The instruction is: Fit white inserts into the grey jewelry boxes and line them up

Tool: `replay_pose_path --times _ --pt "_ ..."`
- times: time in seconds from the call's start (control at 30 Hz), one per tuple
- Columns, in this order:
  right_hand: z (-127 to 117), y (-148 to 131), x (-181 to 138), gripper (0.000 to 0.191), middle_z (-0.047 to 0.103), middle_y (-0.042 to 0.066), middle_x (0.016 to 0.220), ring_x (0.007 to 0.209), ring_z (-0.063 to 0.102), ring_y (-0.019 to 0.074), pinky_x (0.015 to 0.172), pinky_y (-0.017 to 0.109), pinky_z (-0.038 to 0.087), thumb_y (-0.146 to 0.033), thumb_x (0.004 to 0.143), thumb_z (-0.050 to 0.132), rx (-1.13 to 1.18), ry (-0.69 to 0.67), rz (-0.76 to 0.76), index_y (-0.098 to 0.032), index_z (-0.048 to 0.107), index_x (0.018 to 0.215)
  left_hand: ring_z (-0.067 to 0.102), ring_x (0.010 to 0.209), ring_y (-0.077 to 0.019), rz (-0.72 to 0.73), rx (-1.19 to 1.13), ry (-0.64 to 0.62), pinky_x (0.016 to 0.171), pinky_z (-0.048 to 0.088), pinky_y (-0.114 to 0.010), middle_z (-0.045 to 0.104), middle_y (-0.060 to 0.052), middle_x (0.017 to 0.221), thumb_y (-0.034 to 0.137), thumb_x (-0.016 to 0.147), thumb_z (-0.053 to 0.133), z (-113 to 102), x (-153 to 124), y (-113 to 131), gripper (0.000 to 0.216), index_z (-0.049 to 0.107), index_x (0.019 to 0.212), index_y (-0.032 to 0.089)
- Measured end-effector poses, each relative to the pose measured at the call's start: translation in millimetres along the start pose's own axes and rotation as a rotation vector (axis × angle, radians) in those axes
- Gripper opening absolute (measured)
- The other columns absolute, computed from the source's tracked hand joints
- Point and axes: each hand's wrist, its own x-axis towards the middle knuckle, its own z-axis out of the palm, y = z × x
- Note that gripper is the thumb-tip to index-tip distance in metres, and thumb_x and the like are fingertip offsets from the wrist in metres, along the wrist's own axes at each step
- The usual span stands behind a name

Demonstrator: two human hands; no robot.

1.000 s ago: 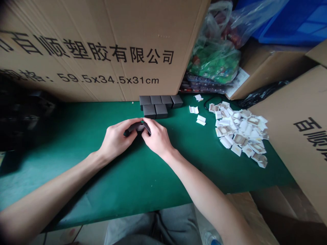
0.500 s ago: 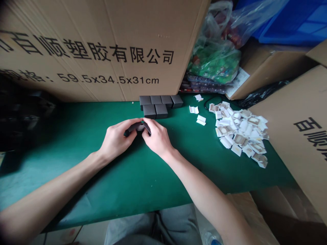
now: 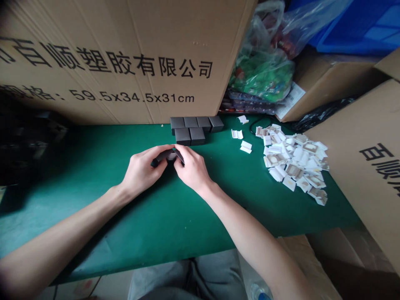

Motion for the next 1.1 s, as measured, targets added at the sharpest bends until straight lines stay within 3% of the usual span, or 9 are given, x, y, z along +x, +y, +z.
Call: replay_pose_path --times 1.1 --pt "0.1 -0.3 0.2 0.038 0.075 0.006 0.115 0.103 0.073 0.0224 0.092 0.037 0.061 -0.011 0.088 0.051 -0.001 0.001 -0.003 -0.024 0.062 0.122 0.074 0.104 -0.0197 0.001 -0.011 0.009 0.091 0.059 -0.028 0.077 -0.005 0.119 0.011 0.087 0.054 -1.4 -0.2 0.9 0.042 0.068 0.125 0.02"
